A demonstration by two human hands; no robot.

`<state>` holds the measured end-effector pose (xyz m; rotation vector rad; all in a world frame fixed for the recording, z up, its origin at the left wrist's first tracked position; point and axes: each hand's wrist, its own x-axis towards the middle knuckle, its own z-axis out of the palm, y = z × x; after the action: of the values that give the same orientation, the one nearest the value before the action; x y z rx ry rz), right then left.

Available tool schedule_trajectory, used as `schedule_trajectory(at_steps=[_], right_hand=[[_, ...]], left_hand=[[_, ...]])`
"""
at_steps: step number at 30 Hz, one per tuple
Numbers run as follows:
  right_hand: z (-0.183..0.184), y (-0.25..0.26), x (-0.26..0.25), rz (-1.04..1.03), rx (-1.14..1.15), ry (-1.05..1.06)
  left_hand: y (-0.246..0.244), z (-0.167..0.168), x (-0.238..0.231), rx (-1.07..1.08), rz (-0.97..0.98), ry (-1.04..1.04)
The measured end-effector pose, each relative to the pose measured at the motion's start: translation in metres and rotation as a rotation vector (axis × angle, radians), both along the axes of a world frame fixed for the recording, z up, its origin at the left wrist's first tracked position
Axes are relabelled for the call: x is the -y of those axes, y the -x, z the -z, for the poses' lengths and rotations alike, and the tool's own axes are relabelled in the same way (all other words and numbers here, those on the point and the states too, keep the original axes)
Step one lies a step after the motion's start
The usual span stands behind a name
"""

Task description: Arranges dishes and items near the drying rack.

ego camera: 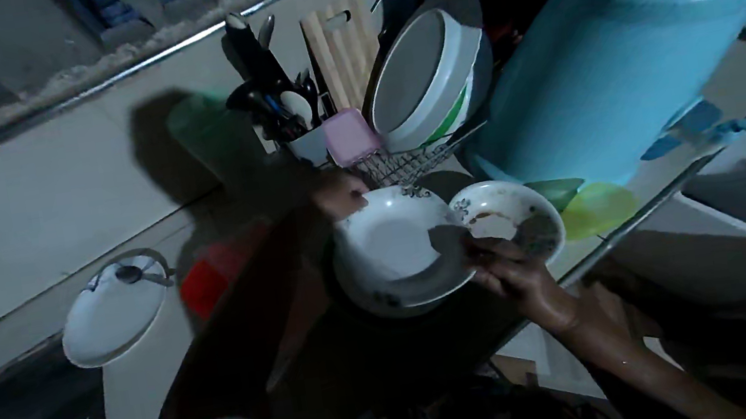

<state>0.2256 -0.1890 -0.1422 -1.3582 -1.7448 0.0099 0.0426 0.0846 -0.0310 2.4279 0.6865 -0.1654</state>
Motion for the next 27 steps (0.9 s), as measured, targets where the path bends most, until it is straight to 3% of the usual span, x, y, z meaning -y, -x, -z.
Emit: schedule_trajectory(at_steps=[6, 15, 17, 20, 23, 27], right_hand=[[0.007, 0.008, 0.003, -0.071, 0.004, 0.053], [0.010, 0.004, -0.001, -0.105, -0.025, 0.155], [-0.006, -0.003, -0.002, -0.149, -0.072, 0.311], [-0.061, -0.020, -0.017, -0.215, -0.139, 0.773], [-0.117, -0.031, -0.055, -0.108, -0.144, 1.027], [-0.114, -0.072, -0.139, 0.145, -0.413, 0.689]], left_hand=[[0.004, 0.012, 0.018, -0.347, 0.032, -0.152], [-0.006, 0.018, 0.019, -0.477, 0.015, -0.184], [-0.007, 0.017, 0.019, -0.490, 0.020, -0.202], [-0.008, 0.017, 0.019, -0.528, 0.023, -0.235], [-0.010, 0.022, 0.016, -0.530, 0.017, -0.221], [-0.007, 0.019, 0.025, -0.508, -0.046, -0.245]])
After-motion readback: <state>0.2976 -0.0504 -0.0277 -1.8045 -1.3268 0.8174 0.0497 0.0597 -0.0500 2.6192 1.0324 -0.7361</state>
